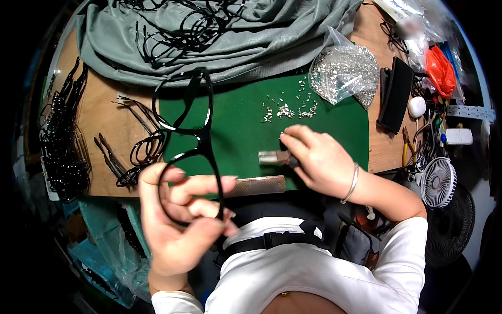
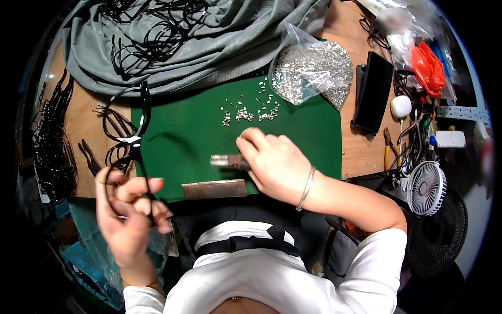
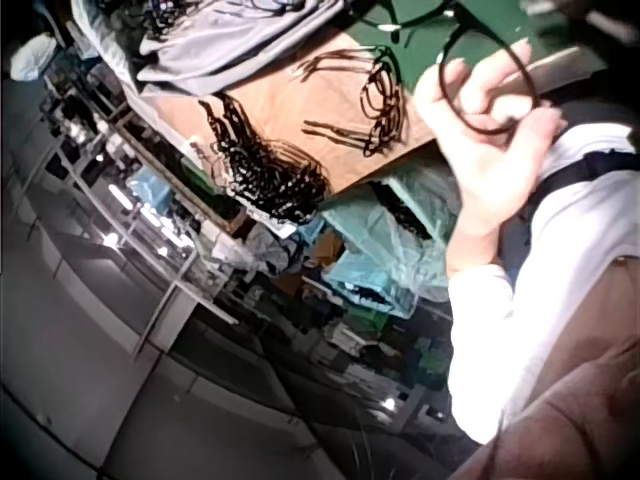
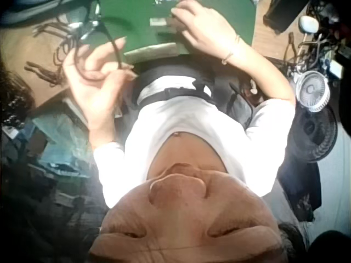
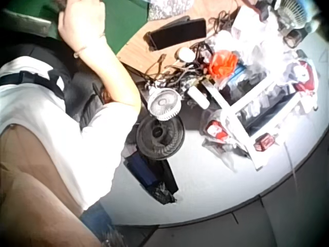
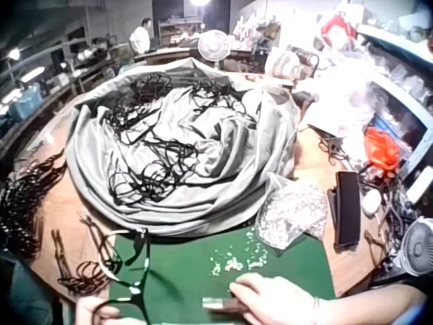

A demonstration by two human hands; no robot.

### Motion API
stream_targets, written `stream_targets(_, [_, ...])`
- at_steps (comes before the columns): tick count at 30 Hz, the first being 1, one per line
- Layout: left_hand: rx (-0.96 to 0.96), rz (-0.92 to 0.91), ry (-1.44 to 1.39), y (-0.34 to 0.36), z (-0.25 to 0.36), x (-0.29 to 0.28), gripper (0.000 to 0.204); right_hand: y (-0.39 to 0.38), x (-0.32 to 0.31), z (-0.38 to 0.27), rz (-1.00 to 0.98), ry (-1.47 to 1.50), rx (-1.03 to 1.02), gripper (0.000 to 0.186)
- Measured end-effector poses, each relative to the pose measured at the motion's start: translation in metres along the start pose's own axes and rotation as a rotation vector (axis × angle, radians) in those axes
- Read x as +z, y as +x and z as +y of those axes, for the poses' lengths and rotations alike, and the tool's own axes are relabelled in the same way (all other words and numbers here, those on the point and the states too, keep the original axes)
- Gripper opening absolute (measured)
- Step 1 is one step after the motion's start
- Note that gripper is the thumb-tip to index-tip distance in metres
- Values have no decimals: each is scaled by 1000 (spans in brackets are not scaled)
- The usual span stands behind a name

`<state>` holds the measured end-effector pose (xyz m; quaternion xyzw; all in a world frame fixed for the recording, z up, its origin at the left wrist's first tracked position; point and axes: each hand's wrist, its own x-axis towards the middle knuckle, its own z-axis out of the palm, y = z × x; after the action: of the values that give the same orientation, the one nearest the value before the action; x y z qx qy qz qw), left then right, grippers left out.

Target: The person uses pliers to repeatedly press and adjust the temple arms of multiple black eyeglass frames. They handle each frame one at a time, applying pressure near the hinge area, then place the frame aside and pick up another from a nearby pile.

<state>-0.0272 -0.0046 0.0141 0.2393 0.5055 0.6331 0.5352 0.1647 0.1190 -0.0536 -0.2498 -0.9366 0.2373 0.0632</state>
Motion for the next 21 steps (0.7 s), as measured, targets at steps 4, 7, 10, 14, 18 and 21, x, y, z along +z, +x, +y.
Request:
stream_targets(4, [11, -62, 159, -4, -31, 2, 74, 13, -1, 18, 4, 175, 153, 22])
stream_targets(7, [78, -24, 150, -4, -41, 5, 85, 19, 17, 27, -31, 154, 208, 20])
stream_targets(10, [166, -51, 97, -6, -42, -4, 95, 17, 18, 26, 65, 138, 187, 20])
stream_targets(14, [167, -126, 69, -5, -42, -3, 99, 21, 23, 25, 40, 49, 128, 19])
stream_targets(18, [160, -125, 175, 0, -48, 10, 98, 23, 19, 23, -42, 16, 161, 17])
stream_targets(21, [229, -131, 266, 2, -56, 13, 96, 18, 8, 16, -7, 213, 191, 15])
